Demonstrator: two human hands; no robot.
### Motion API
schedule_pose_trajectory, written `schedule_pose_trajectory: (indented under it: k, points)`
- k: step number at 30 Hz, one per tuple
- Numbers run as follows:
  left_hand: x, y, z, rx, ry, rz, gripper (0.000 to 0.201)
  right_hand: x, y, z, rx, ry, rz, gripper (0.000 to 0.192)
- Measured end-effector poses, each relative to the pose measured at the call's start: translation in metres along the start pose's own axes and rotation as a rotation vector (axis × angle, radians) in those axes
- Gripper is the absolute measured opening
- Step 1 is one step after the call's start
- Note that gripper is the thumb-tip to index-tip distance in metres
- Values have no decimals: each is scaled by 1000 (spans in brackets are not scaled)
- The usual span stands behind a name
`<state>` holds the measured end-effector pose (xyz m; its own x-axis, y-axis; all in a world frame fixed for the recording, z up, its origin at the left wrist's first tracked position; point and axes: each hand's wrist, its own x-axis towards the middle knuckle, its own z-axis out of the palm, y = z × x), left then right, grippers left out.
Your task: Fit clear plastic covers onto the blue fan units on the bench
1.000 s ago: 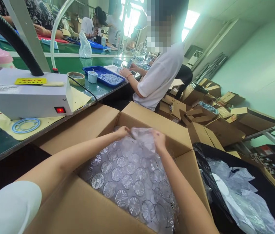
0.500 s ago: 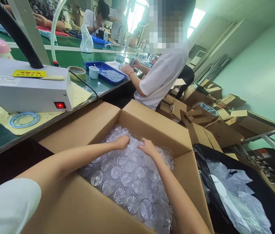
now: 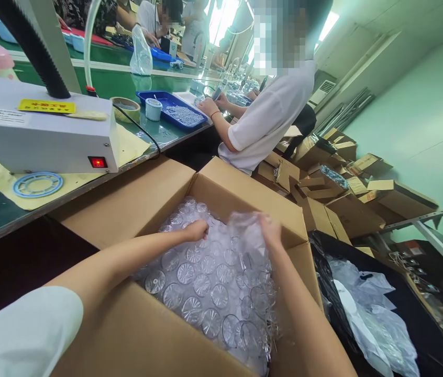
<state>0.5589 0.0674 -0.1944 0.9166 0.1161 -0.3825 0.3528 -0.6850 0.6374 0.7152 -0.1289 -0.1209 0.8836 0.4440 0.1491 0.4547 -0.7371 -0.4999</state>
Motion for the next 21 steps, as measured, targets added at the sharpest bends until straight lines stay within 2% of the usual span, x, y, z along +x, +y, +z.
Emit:
schedule_pose_trajectory:
  k: [2, 4, 6, 10, 13, 16, 21]
  points:
    - [3, 2, 0, -42, 21, -19, 32, 0, 0, -15, -48, 36, 50, 29]
    - [5, 4, -2, -77, 26, -36, 32, -8, -6, -14, -101, -13, 59, 30]
    - [4, 5, -6, -100, 7, -58, 32, -23, -15, 3, -154, -159, 40, 28]
    - [-2, 3, -15, -93, -40, -96, 33, -50, -29, 55, -282, -509, 50, 25]
    - [-9, 1, -21, -58, -25, -102, 33, -55, -26, 73, -361, -668, 58, 26]
    - [-14, 4, -26, -51, 11, -89, 32, -53, -17, 70, -412, -730, 42, 26]
    - [-13, 22, -35, -153, 95, -7, 32, -58, 0, 51, -448, -713, -13, 26]
